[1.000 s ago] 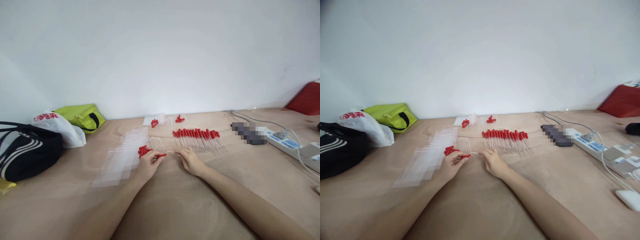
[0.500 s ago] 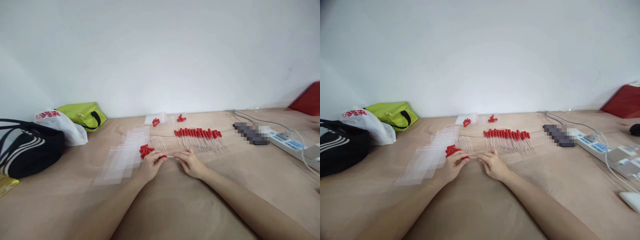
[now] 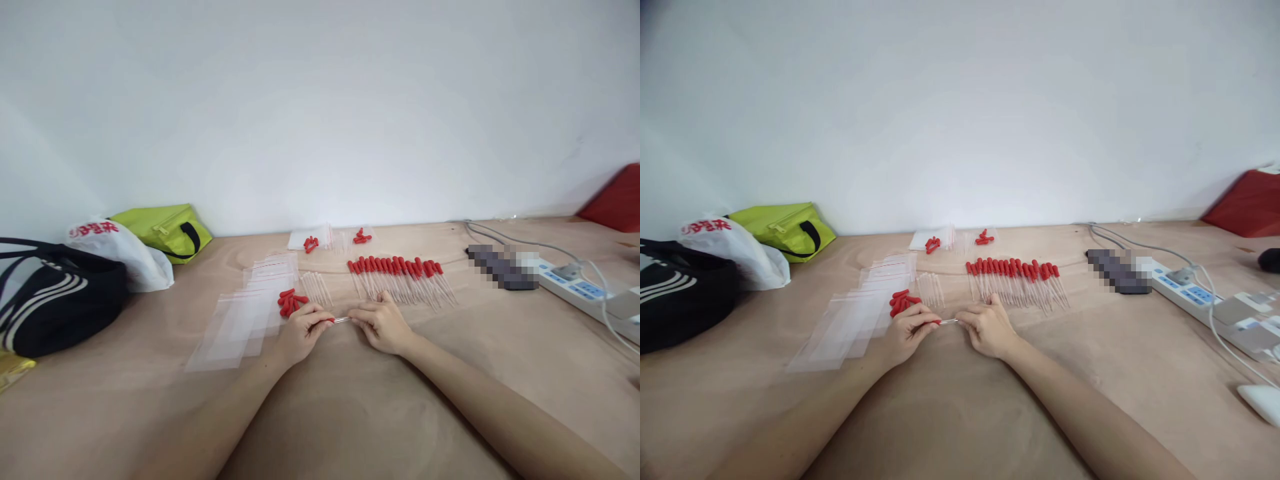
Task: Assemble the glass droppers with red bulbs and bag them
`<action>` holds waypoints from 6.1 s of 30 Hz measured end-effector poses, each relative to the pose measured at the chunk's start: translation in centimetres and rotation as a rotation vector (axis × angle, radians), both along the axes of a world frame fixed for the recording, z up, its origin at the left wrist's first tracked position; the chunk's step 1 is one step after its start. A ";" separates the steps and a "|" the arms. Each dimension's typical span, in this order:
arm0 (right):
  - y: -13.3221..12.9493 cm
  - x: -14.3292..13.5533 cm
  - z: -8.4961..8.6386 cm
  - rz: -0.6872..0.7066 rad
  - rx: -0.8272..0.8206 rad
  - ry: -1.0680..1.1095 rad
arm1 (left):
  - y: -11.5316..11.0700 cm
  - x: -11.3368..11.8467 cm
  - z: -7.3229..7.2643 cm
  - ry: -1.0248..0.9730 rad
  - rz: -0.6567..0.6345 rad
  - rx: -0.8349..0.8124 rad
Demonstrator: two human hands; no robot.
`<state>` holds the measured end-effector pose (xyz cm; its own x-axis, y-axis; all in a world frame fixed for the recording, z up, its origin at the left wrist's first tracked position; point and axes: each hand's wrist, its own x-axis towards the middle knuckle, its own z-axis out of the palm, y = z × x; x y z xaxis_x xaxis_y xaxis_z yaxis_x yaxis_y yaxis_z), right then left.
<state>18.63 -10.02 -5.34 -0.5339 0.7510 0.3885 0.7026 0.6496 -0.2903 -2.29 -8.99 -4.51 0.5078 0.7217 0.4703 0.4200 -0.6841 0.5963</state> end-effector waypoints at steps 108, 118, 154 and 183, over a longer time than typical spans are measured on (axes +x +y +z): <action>0.2 -0.6 -1.4 -0.154 0.182 0.071 | 0.7 -0.4 -0.1 -0.126 0.150 -0.232; 0.1 -0.7 -1.2 -0.180 0.153 0.023 | 0.3 0.4 -1.1 -0.252 0.066 -0.464; 0.6 0.2 -0.6 0.034 0.185 -0.139 | -0.4 0.4 -0.3 0.044 -0.002 -0.148; -0.3 -2.2 -1.3 0.003 0.140 0.023 | -0.1 0.6 -0.4 0.255 0.032 0.385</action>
